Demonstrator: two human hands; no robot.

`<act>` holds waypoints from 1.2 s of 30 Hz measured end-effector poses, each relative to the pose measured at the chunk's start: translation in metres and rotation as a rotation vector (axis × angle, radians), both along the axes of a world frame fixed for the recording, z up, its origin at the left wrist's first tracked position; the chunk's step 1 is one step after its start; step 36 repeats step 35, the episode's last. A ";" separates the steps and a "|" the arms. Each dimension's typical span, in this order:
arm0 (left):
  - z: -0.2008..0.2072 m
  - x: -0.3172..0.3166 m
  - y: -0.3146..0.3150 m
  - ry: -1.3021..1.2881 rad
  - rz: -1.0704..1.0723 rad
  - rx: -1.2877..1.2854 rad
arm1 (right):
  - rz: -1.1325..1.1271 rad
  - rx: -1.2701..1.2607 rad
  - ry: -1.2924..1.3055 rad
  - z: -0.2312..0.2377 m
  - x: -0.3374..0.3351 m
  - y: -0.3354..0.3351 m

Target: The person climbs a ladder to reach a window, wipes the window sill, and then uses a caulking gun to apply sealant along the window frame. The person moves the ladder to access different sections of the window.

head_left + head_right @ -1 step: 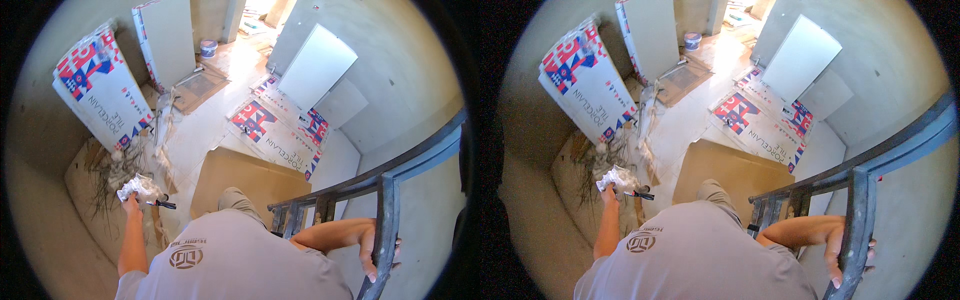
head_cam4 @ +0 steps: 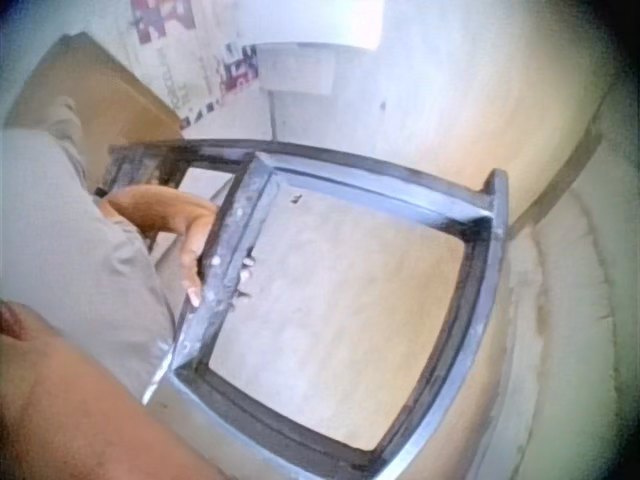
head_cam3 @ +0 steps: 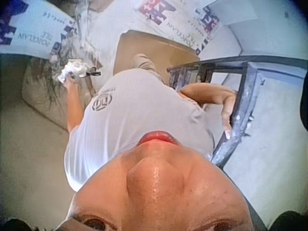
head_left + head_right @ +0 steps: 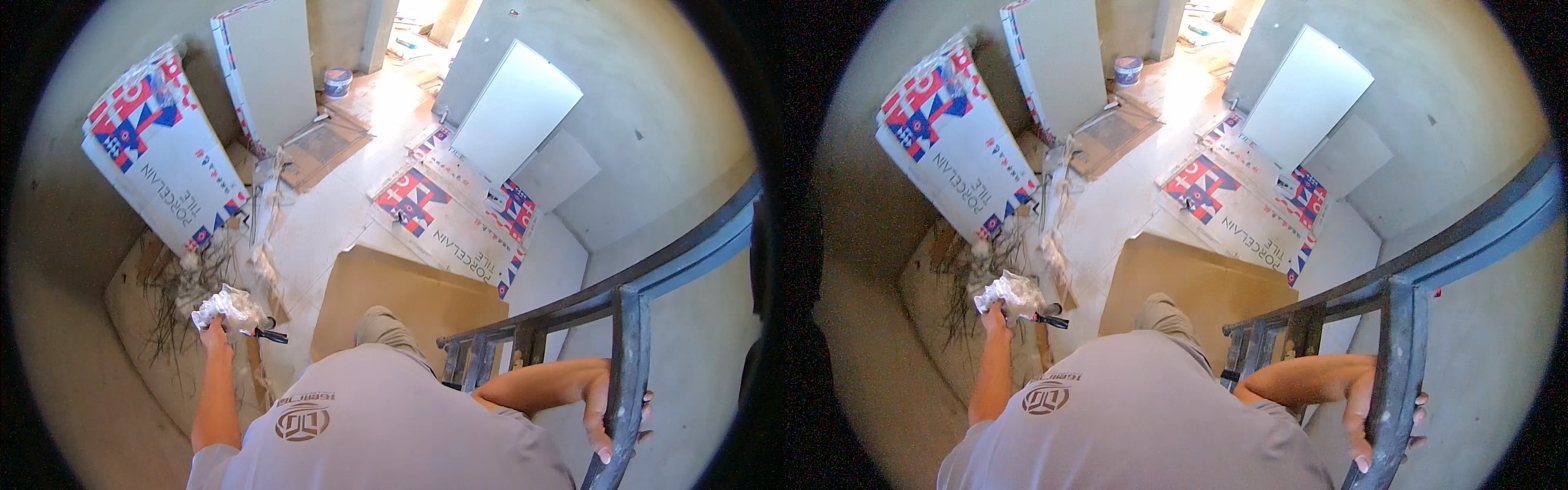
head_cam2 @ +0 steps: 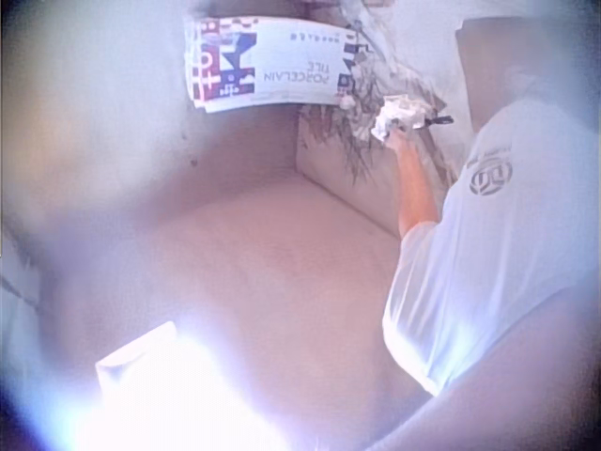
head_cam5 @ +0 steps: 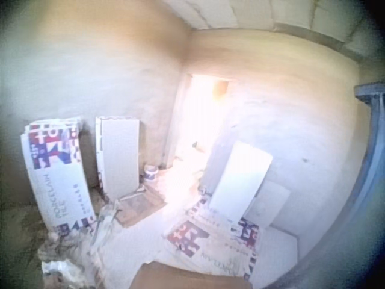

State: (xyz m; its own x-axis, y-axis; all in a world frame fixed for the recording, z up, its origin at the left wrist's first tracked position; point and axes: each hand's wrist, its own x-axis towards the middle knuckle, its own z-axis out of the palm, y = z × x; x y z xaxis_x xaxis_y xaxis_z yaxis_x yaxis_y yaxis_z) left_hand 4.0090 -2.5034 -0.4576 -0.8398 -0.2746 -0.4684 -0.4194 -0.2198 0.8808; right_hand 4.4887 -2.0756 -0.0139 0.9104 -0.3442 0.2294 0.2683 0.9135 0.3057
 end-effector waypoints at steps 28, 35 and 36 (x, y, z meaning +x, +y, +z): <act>0.062 -0.559 0.465 0.240 -0.489 -0.049 | 0.279 -0.055 -0.138 0.015 -0.504 0.452; 0.145 -0.700 0.666 0.107 -0.720 -0.307 | 0.335 -0.116 -0.053 0.057 -0.661 0.566; 0.145 -0.700 0.666 0.107 -0.720 -0.307 | 0.335 -0.116 -0.053 0.057 -0.661 0.566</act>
